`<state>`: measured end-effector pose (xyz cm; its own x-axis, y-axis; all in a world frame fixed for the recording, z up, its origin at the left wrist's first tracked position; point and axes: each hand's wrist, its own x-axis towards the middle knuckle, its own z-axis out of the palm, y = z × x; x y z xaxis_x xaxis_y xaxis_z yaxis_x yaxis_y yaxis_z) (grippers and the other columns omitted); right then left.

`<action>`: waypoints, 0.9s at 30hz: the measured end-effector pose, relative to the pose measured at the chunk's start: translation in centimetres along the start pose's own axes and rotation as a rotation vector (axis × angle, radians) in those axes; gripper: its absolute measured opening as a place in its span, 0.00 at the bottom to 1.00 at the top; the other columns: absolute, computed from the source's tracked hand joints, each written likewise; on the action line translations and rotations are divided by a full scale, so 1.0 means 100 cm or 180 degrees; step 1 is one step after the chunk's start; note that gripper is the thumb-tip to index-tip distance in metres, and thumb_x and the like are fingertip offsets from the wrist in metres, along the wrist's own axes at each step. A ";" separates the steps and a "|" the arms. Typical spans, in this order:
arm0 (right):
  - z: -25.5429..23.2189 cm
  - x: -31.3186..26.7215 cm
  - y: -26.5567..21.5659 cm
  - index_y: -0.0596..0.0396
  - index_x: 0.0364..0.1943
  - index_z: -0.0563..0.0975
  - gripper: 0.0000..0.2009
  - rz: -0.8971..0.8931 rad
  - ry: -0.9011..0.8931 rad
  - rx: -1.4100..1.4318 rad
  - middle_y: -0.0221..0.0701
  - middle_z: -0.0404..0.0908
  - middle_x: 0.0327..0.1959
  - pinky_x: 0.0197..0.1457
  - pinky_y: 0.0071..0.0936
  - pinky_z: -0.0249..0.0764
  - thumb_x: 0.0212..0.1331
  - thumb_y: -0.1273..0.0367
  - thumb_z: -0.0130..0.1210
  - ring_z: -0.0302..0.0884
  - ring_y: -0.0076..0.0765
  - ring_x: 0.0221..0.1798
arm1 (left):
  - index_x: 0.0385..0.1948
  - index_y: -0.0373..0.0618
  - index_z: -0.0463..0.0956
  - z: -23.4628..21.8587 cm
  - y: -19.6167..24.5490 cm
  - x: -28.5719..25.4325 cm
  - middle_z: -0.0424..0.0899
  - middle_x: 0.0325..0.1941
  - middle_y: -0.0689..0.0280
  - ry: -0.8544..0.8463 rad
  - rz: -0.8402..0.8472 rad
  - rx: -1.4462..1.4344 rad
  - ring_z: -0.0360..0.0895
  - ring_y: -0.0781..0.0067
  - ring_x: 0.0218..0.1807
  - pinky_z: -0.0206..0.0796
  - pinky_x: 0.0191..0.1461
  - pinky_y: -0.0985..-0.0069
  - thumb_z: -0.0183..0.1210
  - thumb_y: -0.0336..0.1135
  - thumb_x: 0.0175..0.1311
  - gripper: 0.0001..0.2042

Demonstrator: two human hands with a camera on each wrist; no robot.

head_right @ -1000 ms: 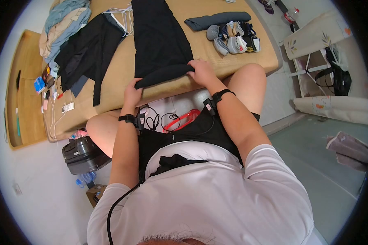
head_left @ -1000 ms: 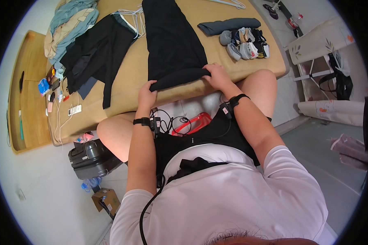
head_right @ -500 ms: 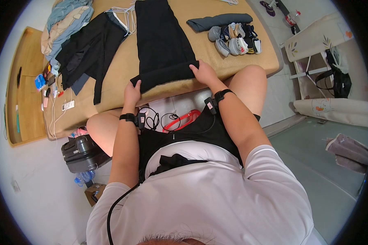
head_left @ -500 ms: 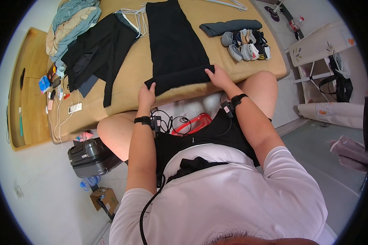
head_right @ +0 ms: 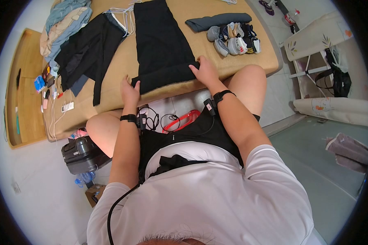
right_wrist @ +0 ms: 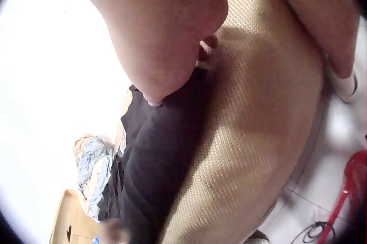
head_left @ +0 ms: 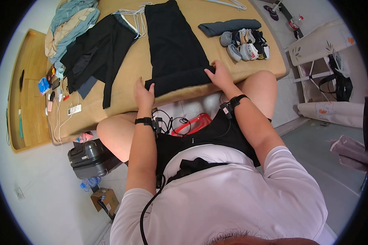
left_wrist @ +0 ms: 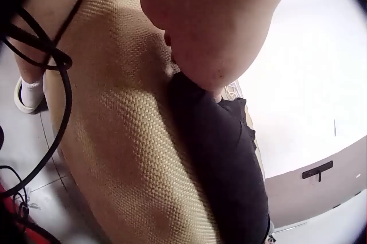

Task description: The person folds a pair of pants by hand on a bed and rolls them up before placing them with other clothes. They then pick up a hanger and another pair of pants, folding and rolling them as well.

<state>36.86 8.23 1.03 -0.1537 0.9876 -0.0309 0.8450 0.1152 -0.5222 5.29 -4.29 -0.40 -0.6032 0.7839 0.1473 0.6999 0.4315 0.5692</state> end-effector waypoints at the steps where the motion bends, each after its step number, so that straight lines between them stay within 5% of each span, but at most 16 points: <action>1: -0.004 0.000 -0.002 0.59 0.49 0.80 0.20 -0.0464 0.0391 0.0189 0.47 0.85 0.45 0.54 0.48 0.77 0.64 0.55 0.61 0.82 0.58 0.50 | 0.49 0.42 0.81 -0.003 0.002 0.002 0.83 0.42 0.54 0.0308 0.0512 -0.0032 0.80 0.47 0.49 0.70 0.57 0.54 0.69 0.40 0.62 0.17; 2: -0.009 0.001 -0.005 0.58 0.48 0.80 0.19 -0.0930 0.0781 0.0377 0.45 0.84 0.45 0.56 0.47 0.76 0.62 0.58 0.63 0.81 0.57 0.51 | 0.49 0.44 0.82 -0.005 0.005 0.004 0.82 0.44 0.56 0.0618 0.1023 -0.0065 0.78 0.49 0.51 0.68 0.58 0.55 0.70 0.36 0.59 0.17; 6: -0.024 -0.003 -0.018 0.54 0.49 0.80 0.18 -0.1317 0.0948 0.0509 0.41 0.82 0.49 0.59 0.45 0.74 0.56 0.62 0.66 0.78 0.53 0.54 | 0.49 0.46 0.82 -0.015 0.022 -0.002 0.81 0.48 0.58 0.0352 0.1365 0.0158 0.77 0.53 0.55 0.66 0.60 0.55 0.69 0.34 0.57 0.17; 8: -0.030 -0.014 -0.027 0.50 0.52 0.81 0.21 -0.2112 0.0393 0.0327 0.37 0.80 0.56 0.64 0.44 0.71 0.51 0.65 0.66 0.76 0.49 0.61 | 0.48 0.47 0.82 -0.007 0.027 -0.009 0.81 0.49 0.59 0.0062 0.1884 -0.0268 0.77 0.54 0.55 0.67 0.59 0.58 0.68 0.32 0.55 0.17; 11: -0.008 -0.021 -0.019 0.45 0.57 0.81 0.26 -0.2217 -0.0268 0.0136 0.33 0.77 0.63 0.69 0.43 0.67 0.48 0.67 0.66 0.72 0.45 0.67 | 0.49 0.48 0.83 0.001 0.034 -0.020 0.81 0.51 0.59 -0.0498 0.2080 -0.0232 0.77 0.54 0.56 0.66 0.62 0.57 0.68 0.31 0.56 0.17; 15: -0.004 -0.020 -0.014 0.42 0.66 0.75 0.35 -0.1744 -0.0264 -0.0146 0.32 0.76 0.66 0.71 0.42 0.64 0.47 0.72 0.66 0.69 0.43 0.70 | 0.58 0.51 0.79 0.005 0.028 -0.019 0.79 0.61 0.64 -0.0449 0.1816 -0.0195 0.74 0.56 0.64 0.62 0.69 0.59 0.70 0.28 0.51 0.27; 21: 0.002 -0.012 -0.007 0.45 0.62 0.75 0.30 -0.1591 -0.0285 -0.0069 0.35 0.76 0.65 0.68 0.42 0.66 0.50 0.75 0.64 0.70 0.46 0.69 | 0.62 0.52 0.77 0.006 0.000 -0.005 0.81 0.63 0.57 -0.0623 0.1602 0.0046 0.75 0.53 0.65 0.63 0.72 0.59 0.70 0.24 0.47 0.34; 25: 0.006 -0.002 0.002 0.48 0.58 0.75 0.25 -0.1319 -0.0348 0.0267 0.39 0.79 0.60 0.67 0.44 0.67 0.53 0.73 0.65 0.73 0.51 0.66 | 0.59 0.49 0.80 0.013 -0.015 0.006 0.84 0.57 0.53 -0.0627 0.1396 -0.0477 0.80 0.50 0.59 0.70 0.65 0.63 0.69 0.23 0.50 0.29; 27: 0.001 -0.001 0.001 0.51 0.55 0.75 0.21 -0.1310 -0.0413 0.0405 0.45 0.83 0.53 0.62 0.46 0.72 0.57 0.70 0.66 0.78 0.57 0.59 | 0.54 0.45 0.81 0.011 -0.017 0.006 0.88 0.49 0.51 -0.0868 0.0704 -0.0941 0.85 0.51 0.51 0.75 0.57 0.66 0.68 0.26 0.57 0.20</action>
<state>36.88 8.16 0.89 -0.5336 0.8399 0.0990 0.6316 0.4736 -0.6138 4.15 -4.06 -2.14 -0.3012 0.9488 0.0956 0.6373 0.1257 0.7603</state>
